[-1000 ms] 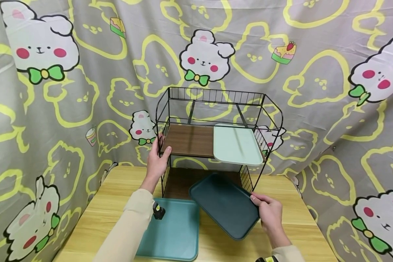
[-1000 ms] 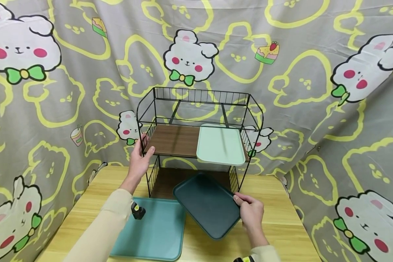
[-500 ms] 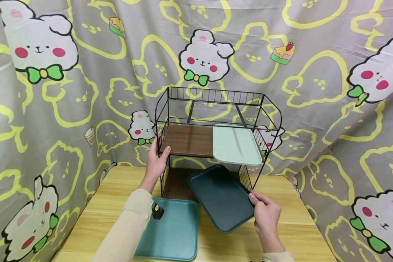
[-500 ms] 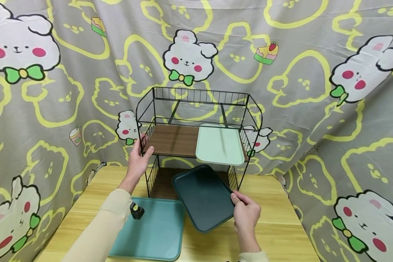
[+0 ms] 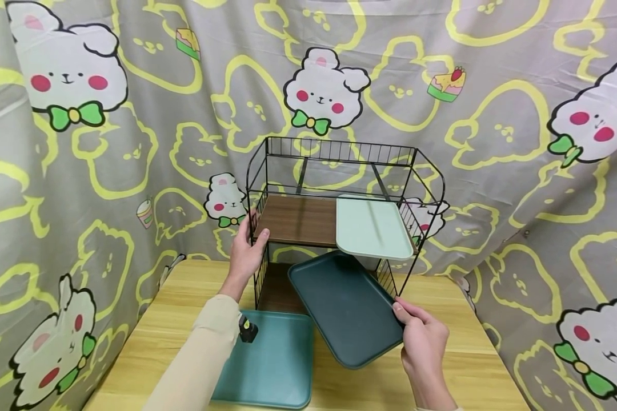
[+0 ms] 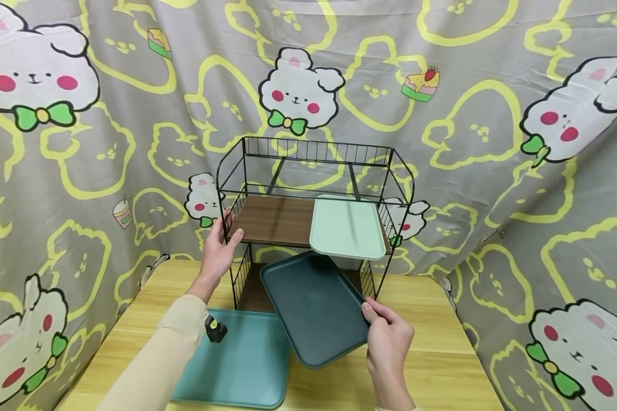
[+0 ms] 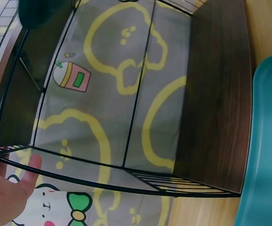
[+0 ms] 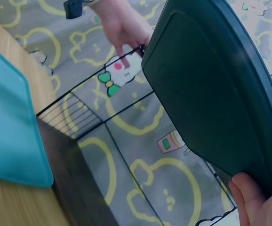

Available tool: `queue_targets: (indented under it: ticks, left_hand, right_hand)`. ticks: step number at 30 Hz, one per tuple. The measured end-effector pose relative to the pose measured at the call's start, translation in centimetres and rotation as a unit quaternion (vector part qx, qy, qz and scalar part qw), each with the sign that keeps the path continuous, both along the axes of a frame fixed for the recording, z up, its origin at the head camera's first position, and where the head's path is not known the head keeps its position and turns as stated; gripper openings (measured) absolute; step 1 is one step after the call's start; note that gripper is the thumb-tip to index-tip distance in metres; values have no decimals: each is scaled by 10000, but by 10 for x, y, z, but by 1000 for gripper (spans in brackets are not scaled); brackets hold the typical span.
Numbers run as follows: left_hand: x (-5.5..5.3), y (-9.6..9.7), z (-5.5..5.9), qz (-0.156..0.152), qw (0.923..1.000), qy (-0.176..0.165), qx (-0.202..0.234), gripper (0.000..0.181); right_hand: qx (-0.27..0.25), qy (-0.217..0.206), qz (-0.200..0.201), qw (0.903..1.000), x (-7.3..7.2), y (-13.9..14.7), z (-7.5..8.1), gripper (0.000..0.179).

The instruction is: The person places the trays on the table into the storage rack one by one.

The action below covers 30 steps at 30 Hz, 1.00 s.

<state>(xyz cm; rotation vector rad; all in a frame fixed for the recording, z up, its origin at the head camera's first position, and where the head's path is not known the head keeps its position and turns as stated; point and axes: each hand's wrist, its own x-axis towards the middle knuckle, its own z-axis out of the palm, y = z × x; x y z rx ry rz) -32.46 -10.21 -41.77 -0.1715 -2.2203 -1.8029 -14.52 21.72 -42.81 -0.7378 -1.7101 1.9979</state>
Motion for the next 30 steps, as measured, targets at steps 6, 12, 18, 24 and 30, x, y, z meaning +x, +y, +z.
queue_targets:
  ticks: [6, 12, 18, 24, 30]
  left_hand:
    - [-2, -1, 0, -121, 9999, -27, 96, 61]
    - [-2, -5, 1, -125, 9999, -38, -18, 61]
    - [-1, -7, 3, -201, 9998, -24, -65, 59]
    - [-1, -8, 2, -219, 9997, 20, -115, 58]
    - [-2, -10, 0, -271, 9996, 29, -104, 59]
  right_hand:
    - [-124, 34, 93, 9999, 9, -7, 13, 19]
    - [-353, 76, 270, 9990, 16, -18, 24, 25]
    - [-464, 139, 326, 9983, 19, -29, 33, 20]
    - [-588, 258, 284, 9975, 17, -42, 38, 17]
    - [-751, 534, 43, 9957, 10, -55, 41, 16]
